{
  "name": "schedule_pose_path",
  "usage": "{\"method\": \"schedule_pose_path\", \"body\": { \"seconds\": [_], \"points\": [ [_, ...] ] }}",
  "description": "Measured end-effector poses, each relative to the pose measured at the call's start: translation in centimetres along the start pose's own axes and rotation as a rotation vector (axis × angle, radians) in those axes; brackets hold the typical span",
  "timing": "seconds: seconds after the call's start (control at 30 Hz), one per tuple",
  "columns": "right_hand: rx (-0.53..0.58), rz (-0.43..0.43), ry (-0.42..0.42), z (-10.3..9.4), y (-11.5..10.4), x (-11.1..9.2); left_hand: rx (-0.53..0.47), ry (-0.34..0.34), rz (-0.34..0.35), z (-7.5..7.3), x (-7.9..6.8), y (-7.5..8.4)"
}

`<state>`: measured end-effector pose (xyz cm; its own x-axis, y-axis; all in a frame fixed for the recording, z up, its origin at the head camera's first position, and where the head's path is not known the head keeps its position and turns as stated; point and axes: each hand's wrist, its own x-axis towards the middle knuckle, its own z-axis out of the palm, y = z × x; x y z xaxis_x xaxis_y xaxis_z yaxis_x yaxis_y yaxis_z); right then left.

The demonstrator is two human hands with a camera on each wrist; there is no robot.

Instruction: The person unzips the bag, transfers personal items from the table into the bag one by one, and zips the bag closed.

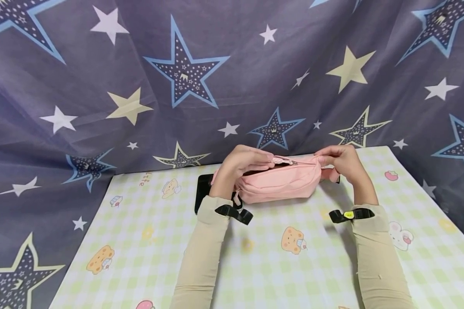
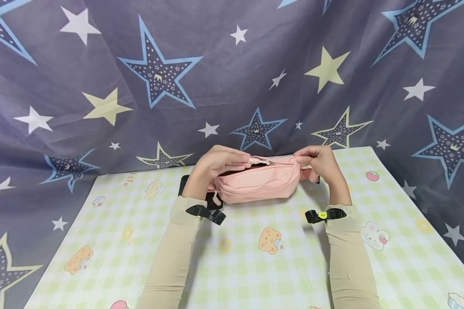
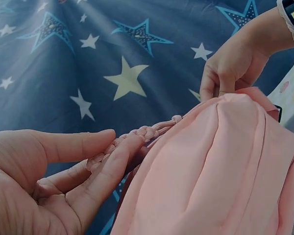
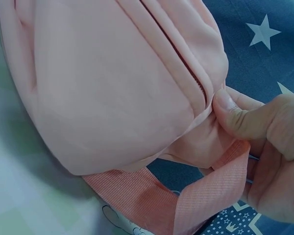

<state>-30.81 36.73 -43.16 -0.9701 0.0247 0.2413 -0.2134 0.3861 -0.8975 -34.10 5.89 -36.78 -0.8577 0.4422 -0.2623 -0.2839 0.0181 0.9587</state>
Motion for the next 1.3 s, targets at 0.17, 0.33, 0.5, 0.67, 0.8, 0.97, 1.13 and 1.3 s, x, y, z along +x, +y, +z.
{"method": "schedule_pose_path", "body": {
  "seconds": [0.17, 0.33, 0.5, 0.67, 0.8, 0.97, 1.13, 1.3],
  "points": [
    [-0.006, 0.005, 0.0, 0.0, -0.2, 0.0, -0.008, 0.005, -0.003, -0.8, -0.4, 0.0],
    [0.004, 0.023, 0.0, 0.0, -0.3, -0.1, -0.014, 0.017, -0.013, -1.3, -0.5, -0.1],
    [0.002, 0.038, -0.002, -0.1, -0.4, 0.0, -0.012, 0.023, -0.008, -2.1, -0.9, -0.2],
    [-0.019, 0.047, -0.004, -0.3, -0.3, 0.0, -0.01, 0.017, -0.001, -2.6, -1.1, -0.3],
    [-0.024, 0.047, -0.021, -0.1, -0.4, -0.1, -0.009, 0.026, -0.017, -3.1, -1.4, -0.5],
    [-0.014, 0.056, -0.024, 0.2, -0.2, -0.3, -0.008, 0.02, -0.011, -3.8, -1.5, -1.0],
    [-0.011, 0.061, -0.013, 0.2, -0.2, -0.3, -0.02, 0.01, -0.014, -4.7, -1.6, -1.0],
    [0.0, 0.049, -0.016, 0.1, -0.3, -0.2, -0.03, 0.001, -0.015, -5.5, -1.8, -1.1]
  ]
}}
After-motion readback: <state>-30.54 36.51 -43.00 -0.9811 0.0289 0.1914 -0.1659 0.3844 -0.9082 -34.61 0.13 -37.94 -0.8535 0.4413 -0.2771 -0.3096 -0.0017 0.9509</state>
